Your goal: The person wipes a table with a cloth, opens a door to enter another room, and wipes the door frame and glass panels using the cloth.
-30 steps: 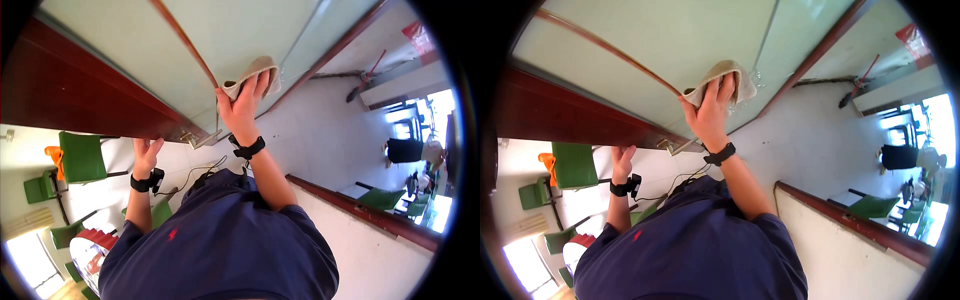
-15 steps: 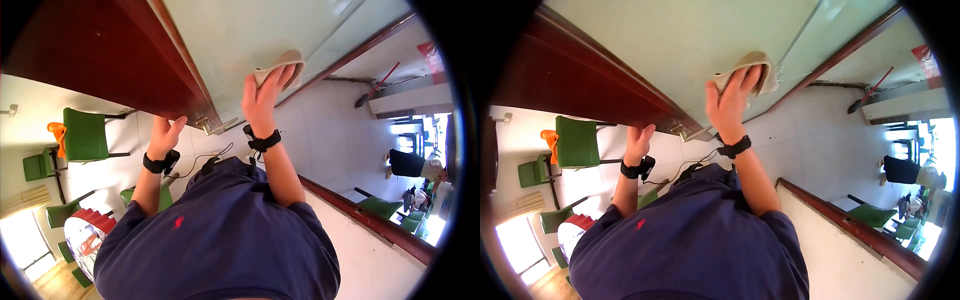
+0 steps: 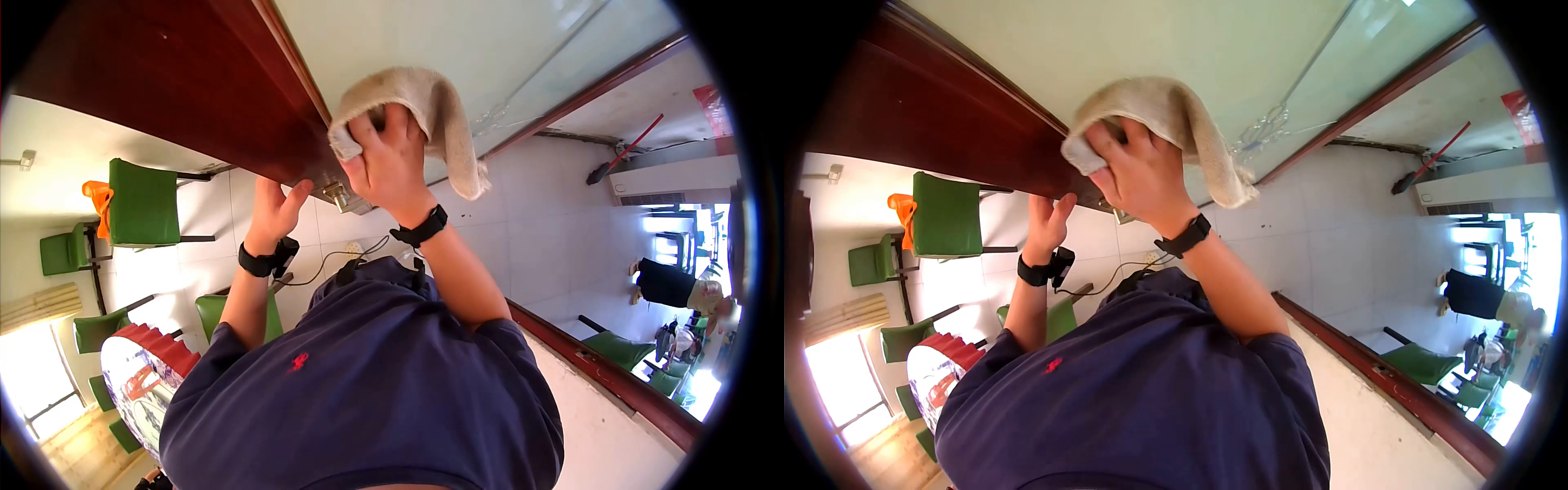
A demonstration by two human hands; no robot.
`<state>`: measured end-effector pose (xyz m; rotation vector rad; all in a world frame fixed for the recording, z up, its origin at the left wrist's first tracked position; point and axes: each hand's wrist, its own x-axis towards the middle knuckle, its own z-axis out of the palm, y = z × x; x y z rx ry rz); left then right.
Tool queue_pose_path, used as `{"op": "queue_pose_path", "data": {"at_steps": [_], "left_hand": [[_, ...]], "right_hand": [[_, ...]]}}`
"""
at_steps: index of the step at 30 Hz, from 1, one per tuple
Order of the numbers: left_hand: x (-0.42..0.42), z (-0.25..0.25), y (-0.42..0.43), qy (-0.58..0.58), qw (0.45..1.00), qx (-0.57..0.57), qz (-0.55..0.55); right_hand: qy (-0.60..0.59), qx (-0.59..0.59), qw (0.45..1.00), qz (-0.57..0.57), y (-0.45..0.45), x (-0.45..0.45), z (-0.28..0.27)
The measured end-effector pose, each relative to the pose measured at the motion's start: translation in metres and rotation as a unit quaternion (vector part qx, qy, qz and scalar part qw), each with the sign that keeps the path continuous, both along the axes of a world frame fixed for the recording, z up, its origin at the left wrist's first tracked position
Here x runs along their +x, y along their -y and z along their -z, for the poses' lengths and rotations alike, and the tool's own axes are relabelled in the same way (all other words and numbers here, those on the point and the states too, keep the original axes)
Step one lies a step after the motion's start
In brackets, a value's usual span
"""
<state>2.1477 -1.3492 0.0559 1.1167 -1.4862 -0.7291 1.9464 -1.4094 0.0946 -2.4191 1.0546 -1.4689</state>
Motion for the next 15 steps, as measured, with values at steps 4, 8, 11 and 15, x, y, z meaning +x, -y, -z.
{"op": "queue_pose_path", "data": {"at_steps": [4, 8, 11, 15], "left_hand": [[-0.001, -0.002, 0.002, 0.005, 1.0, 0.003, -0.014], [0.0, -0.002, 0.003, 0.022, 1.0, 0.008, -0.016], [0.0, 0.002, 0.003, 0.035, 0.999, 0.01, -0.016], [0.003, 0.004, 0.0, 0.029, 0.999, 0.02, 0.006]], "right_hand": [[-0.053, 0.028, 0.996, 0.06, -0.012, -0.003, 0.062], [-0.029, 0.02, 0.997, 0.073, -0.005, -0.008, 0.048], [0.017, -0.038, 0.996, 0.079, 0.005, -0.015, 0.012], [-0.027, -0.024, 0.996, 0.079, -0.007, -0.014, 0.036]]}}
